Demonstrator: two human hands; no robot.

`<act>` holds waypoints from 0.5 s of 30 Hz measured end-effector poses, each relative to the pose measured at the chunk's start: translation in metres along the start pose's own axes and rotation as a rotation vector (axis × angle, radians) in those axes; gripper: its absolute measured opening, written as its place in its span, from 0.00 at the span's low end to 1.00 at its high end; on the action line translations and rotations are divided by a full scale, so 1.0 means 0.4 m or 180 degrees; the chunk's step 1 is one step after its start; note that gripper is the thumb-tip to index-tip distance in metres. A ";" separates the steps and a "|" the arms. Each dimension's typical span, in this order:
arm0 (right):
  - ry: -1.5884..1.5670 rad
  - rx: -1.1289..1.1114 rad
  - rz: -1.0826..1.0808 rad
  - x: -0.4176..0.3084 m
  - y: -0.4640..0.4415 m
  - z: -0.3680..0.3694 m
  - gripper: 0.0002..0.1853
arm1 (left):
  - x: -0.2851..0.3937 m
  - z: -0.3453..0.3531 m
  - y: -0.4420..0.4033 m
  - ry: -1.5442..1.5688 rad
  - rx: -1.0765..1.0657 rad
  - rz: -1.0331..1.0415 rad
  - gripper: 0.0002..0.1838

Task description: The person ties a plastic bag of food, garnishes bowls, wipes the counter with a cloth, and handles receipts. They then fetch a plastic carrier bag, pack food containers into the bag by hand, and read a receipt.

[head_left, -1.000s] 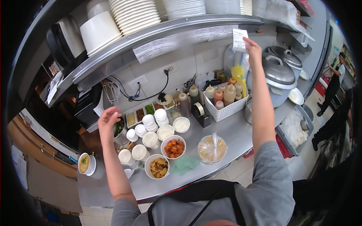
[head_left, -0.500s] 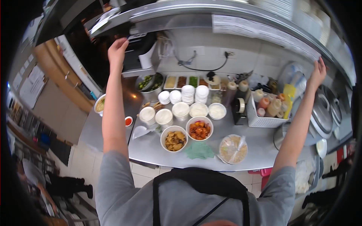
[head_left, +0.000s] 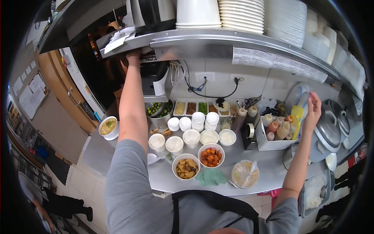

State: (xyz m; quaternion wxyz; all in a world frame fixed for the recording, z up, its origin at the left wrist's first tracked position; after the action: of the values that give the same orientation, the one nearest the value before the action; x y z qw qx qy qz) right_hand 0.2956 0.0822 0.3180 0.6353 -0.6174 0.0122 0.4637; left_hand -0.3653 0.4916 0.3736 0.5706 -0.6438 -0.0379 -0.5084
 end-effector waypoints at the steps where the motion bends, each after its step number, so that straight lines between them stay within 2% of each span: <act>1: 0.0025 -0.0031 0.0003 -0.013 0.025 0.001 0.11 | -0.011 -0.023 0.004 -0.0065 0.0170 0.0113 0.22; 2: -0.0065 -0.0117 0.0228 -0.018 0.052 0.003 0.10 | 0.071 -0.081 0.076 0.2600 -0.0034 -0.1384 0.14; 3: -0.0163 -0.0189 0.0454 -0.026 0.083 0.007 0.09 | 0.104 -0.128 0.121 0.2040 -0.0136 -0.1648 0.16; 5: -0.0189 -0.0511 0.0638 -0.065 0.165 0.022 0.09 | 0.159 -0.210 0.224 0.1852 0.0048 -0.1325 0.14; 7: -0.0164 -0.1061 0.0673 -0.087 0.262 0.047 0.08 | 0.228 -0.291 0.371 0.2062 -0.0146 -0.1069 0.12; 9: -0.0508 -0.1633 0.1109 -0.118 0.378 0.082 0.11 | 0.277 -0.355 0.526 0.2211 -0.0635 -0.1143 0.11; 11: -0.0701 -0.1997 0.1699 -0.159 0.489 0.122 0.19 | 0.357 -0.408 0.697 0.2300 -0.0966 -0.1509 0.11; 13: -0.0849 -0.2112 0.1618 -0.198 0.566 0.166 0.31 | 0.387 -0.428 0.851 0.2520 -0.1385 -0.2000 0.12; 15: -0.0673 -0.1966 0.1458 -0.231 0.607 0.189 0.38 | 0.415 -0.433 0.983 0.2741 -0.1902 -0.2454 0.13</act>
State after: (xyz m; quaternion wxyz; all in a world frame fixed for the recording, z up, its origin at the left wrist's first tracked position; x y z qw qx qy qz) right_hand 0.0540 0.0426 0.2027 0.2977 -0.7096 -0.0559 0.6362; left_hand -0.1441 0.1336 0.1866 0.1078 -0.4535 0.1089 -0.8780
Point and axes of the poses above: each hand's wrist, its own y-axis away from the middle knuckle, its own z-axis out of the palm, x = y × z, the point moved 5 cm from there along -y, towards the middle knuckle, and after that the axes turned 10 degrees about x, right-handed, at the moved point
